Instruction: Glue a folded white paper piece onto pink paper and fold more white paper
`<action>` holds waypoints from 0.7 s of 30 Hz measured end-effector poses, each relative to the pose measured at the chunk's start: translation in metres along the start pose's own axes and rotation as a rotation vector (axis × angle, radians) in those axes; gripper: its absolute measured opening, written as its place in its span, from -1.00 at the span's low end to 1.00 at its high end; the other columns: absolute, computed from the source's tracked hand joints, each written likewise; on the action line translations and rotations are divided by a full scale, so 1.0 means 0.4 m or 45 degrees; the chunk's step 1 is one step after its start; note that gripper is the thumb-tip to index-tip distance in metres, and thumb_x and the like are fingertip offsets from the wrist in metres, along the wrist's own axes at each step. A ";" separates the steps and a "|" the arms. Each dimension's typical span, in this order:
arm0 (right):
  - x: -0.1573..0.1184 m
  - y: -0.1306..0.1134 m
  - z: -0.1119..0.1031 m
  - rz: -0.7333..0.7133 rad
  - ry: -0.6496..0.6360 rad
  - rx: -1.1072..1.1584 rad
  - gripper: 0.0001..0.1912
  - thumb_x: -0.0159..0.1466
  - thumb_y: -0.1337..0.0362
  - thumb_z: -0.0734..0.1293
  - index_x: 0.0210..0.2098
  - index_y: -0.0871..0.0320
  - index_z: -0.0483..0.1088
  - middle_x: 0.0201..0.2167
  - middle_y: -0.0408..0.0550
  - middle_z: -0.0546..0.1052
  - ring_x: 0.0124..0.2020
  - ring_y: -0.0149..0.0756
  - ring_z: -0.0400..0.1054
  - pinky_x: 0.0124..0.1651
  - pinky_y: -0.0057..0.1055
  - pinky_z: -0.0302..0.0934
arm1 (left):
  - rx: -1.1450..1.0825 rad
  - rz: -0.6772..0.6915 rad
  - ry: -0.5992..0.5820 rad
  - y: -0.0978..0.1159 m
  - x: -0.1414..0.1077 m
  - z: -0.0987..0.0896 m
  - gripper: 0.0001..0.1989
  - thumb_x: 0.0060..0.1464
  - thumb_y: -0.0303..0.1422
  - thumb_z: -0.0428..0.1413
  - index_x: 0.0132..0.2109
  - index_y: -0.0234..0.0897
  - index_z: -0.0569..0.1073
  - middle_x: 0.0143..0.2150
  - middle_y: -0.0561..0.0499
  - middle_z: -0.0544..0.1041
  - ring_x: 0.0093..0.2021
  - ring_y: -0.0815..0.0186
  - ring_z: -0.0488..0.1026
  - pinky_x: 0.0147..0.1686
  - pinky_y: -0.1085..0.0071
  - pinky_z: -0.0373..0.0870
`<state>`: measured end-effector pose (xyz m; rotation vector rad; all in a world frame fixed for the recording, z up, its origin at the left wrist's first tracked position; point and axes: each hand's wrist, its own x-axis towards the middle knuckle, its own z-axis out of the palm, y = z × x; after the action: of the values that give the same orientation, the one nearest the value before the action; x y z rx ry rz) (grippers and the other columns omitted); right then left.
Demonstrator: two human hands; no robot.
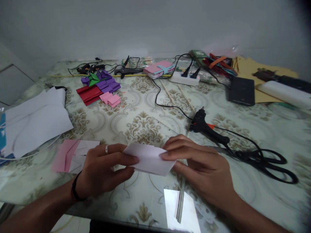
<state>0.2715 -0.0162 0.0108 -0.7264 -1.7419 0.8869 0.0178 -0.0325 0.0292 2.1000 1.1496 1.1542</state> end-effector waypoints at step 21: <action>-0.019 -0.008 0.020 0.270 0.020 0.285 -0.80 0.26 0.21 0.55 -0.13 -0.01 0.56 -0.24 -0.07 0.66 -0.16 -0.20 0.52 -0.08 -0.22 0.40 | 0.161 0.349 -0.045 0.019 -0.003 -0.011 -0.64 0.31 -0.32 0.17 0.20 0.09 0.55 -0.14 0.06 0.74 -0.39 0.31 0.68 -0.46 0.51 0.58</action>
<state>0.2661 -0.0259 0.0076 -0.7750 -1.5396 1.1967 0.0169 -0.0373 0.0365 2.4235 0.9620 1.1849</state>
